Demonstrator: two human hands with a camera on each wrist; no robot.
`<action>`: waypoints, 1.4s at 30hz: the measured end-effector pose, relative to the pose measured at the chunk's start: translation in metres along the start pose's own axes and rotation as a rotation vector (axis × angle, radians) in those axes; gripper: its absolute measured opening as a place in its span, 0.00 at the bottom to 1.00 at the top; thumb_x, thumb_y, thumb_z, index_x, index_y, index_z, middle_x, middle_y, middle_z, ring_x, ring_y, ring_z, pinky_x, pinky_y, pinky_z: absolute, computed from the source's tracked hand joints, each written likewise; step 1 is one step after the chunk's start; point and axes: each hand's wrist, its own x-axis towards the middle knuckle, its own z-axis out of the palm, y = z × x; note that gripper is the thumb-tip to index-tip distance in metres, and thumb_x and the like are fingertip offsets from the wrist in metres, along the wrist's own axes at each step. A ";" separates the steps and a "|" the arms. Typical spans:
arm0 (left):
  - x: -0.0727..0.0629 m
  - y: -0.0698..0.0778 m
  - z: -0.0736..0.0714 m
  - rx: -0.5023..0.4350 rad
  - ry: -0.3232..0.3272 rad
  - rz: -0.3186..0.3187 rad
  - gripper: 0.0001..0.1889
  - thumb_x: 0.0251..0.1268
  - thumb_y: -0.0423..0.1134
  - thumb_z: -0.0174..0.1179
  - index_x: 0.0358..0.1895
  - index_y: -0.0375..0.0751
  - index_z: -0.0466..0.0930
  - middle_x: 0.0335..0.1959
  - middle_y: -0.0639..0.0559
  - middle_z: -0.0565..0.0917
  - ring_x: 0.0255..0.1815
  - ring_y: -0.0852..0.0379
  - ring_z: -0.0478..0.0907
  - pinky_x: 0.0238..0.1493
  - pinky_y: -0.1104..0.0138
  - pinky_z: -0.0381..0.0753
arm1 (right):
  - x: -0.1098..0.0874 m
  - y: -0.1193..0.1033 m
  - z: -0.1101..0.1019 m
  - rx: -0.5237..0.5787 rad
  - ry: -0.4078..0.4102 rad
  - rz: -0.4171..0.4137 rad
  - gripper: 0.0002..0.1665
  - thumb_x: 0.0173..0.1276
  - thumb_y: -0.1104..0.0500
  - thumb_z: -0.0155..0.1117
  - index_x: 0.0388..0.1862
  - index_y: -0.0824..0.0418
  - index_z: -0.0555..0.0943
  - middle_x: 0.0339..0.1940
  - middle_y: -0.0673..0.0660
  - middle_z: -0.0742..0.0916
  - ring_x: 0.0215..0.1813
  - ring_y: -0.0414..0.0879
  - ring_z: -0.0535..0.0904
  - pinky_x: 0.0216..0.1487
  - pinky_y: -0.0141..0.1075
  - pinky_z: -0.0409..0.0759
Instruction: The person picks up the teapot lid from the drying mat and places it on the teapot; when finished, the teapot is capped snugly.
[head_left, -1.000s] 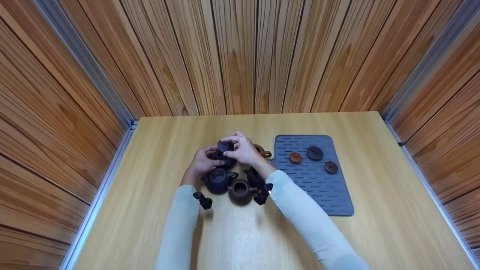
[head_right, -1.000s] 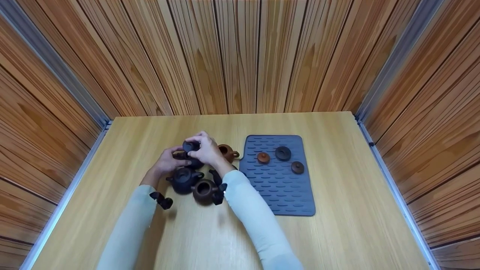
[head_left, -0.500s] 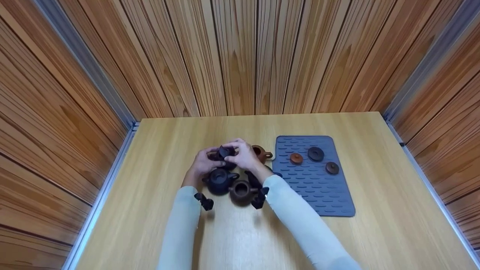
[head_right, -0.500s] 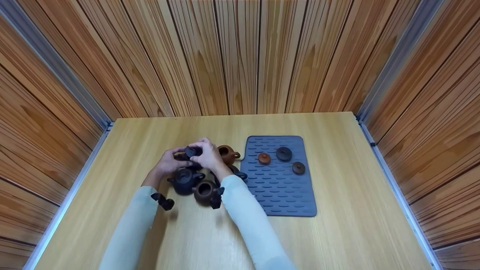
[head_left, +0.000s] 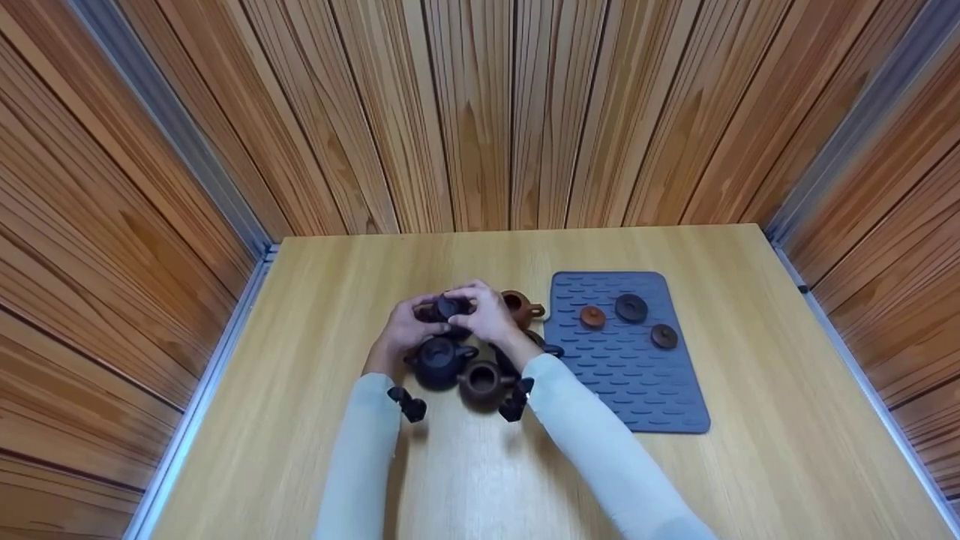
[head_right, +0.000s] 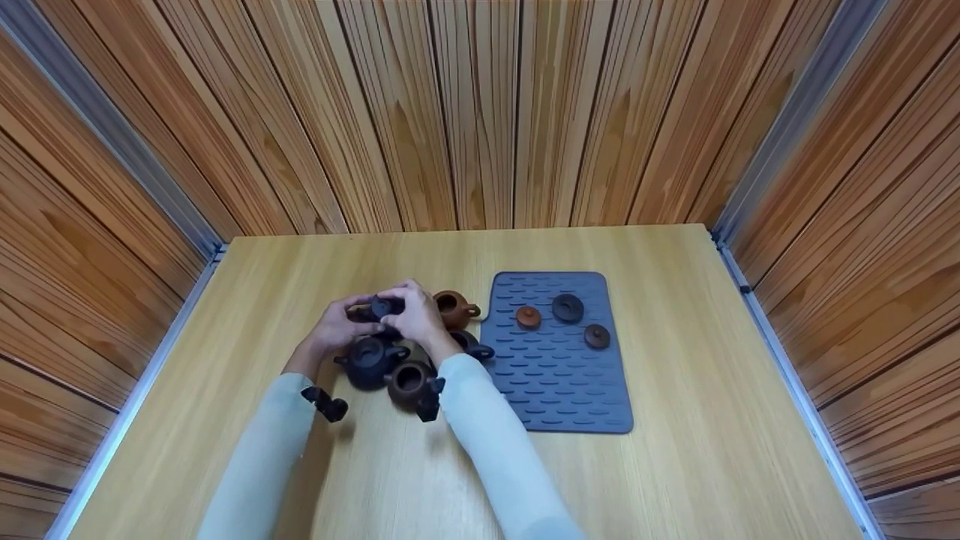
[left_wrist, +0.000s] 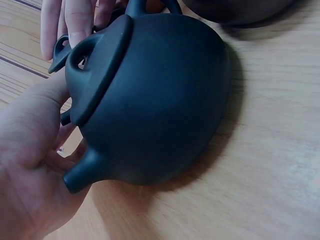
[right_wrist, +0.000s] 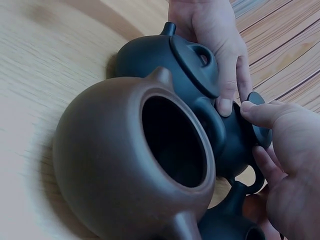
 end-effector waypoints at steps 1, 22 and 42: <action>0.000 -0.001 0.000 -0.008 -0.002 0.002 0.33 0.68 0.25 0.77 0.77 0.34 0.81 0.76 0.33 0.84 0.79 0.37 0.80 0.84 0.50 0.75 | 0.000 0.000 0.001 -0.013 0.004 -0.005 0.27 0.66 0.70 0.83 0.65 0.63 0.91 0.67 0.65 0.88 0.71 0.62 0.87 0.75 0.52 0.85; 0.000 -0.001 -0.002 -0.011 -0.006 0.005 0.33 0.69 0.24 0.75 0.77 0.37 0.82 0.81 0.35 0.80 0.86 0.37 0.73 0.90 0.48 0.69 | 0.028 0.056 0.016 -0.137 0.003 0.032 0.23 0.68 0.59 0.84 0.63 0.51 0.94 0.72 0.56 0.92 0.78 0.56 0.85 0.84 0.51 0.78; -0.003 -0.002 0.002 0.025 0.016 0.032 0.31 0.70 0.25 0.75 0.76 0.37 0.82 0.73 0.32 0.86 0.76 0.35 0.82 0.84 0.47 0.76 | 0.019 0.050 0.014 -0.106 0.016 0.079 0.22 0.71 0.61 0.81 0.63 0.49 0.94 0.74 0.56 0.90 0.79 0.56 0.84 0.84 0.52 0.78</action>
